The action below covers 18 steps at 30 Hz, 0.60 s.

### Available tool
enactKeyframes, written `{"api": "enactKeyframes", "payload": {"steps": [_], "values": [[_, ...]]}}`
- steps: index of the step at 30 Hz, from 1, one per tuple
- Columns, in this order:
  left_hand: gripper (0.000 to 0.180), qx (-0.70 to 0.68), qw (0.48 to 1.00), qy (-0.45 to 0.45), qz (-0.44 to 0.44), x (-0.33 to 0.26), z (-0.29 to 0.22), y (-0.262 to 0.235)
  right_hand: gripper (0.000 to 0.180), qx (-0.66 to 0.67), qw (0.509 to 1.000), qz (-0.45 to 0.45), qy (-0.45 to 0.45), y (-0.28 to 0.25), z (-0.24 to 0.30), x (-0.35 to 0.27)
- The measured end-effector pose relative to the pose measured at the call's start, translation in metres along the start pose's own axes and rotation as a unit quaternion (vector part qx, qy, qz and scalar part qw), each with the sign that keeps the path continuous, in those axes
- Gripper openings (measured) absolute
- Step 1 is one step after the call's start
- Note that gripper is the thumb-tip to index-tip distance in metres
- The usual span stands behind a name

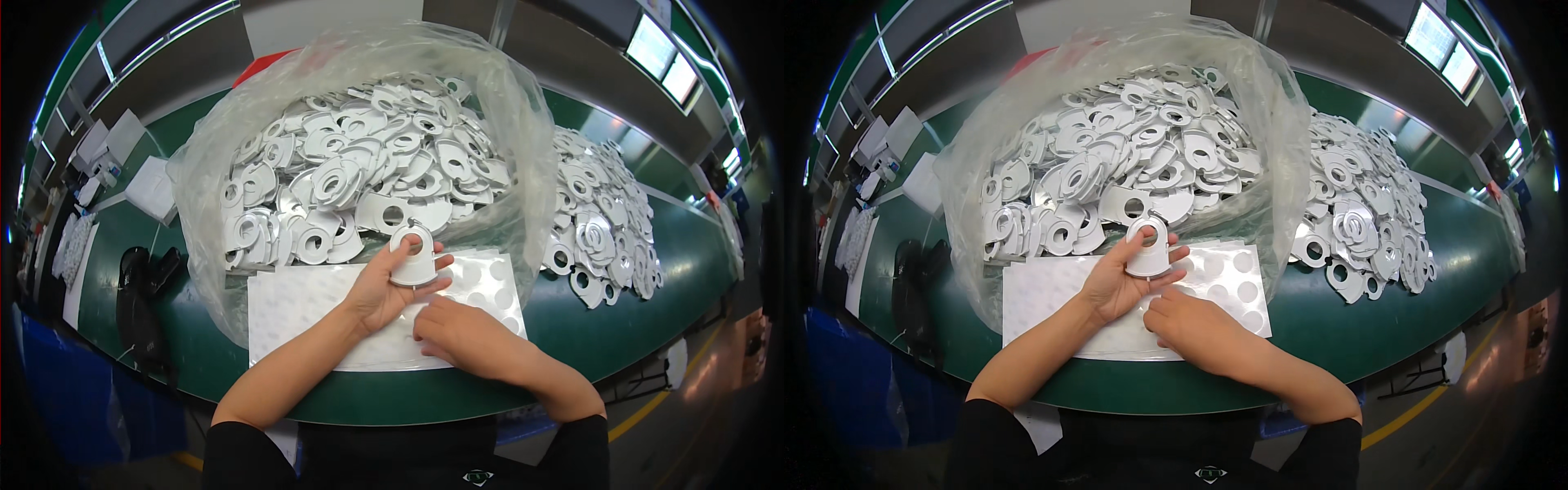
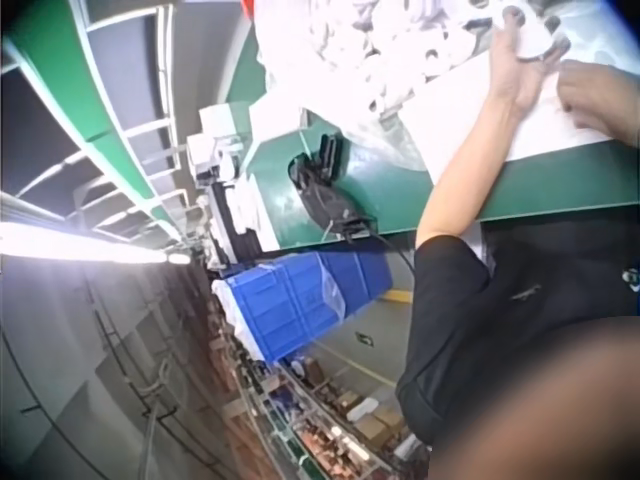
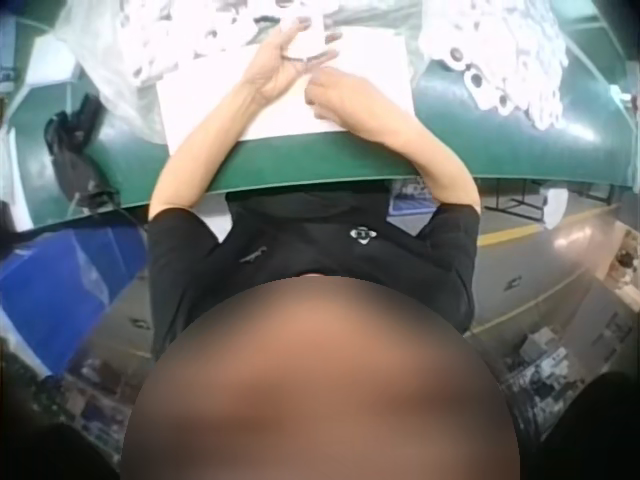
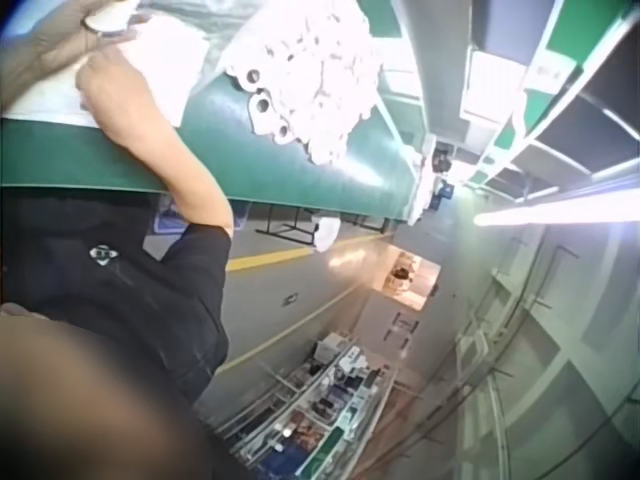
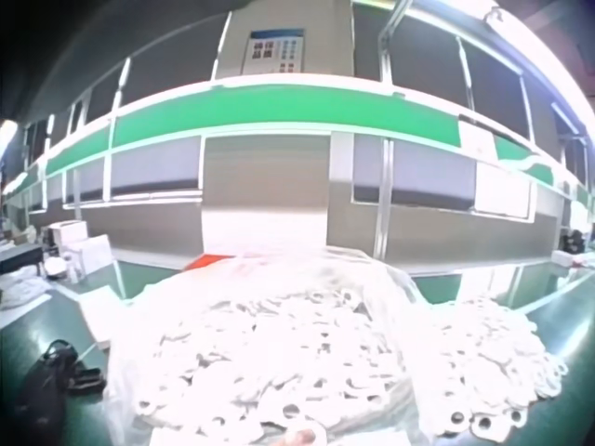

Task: The recorder is peeling circular adhesive labels from a sheet and applying them to metal components for lighting fixtures at a workbench.

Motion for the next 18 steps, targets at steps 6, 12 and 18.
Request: {"api": "enactKeyframes", "payload": {"steps": [6, 12, 18], "values": [[0.05, 0.007, 0.998, -0.054, 0.03, 0.002, 0.008, -0.001, 0.017, 0.014, 0.999, -0.02, -0.046, -0.031, 0.009, -0.002], [0.064, 0.065, 0.997, -0.019, -0.043, -0.001, 0.009, -0.001, 0.019, 0.402, 0.85, -0.304, 0.154, -0.068, -0.056, -0.017], [0.068, 0.098, 0.993, -0.065, 0.018, -0.001, 0.018, 0.005, 0.016, 0.429, 0.8, -0.335, 0.254, -0.023, -0.096, -0.007]]}}
Point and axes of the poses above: each hand's wrist, its own x-axis towards the middle knuckle, its own y-axis out of the palm, z = x × y, the point moved 8 cm from there along x, towards the middle knuckle, and after that the axes turned 13 degrees about -x, right-handed, at the moved point
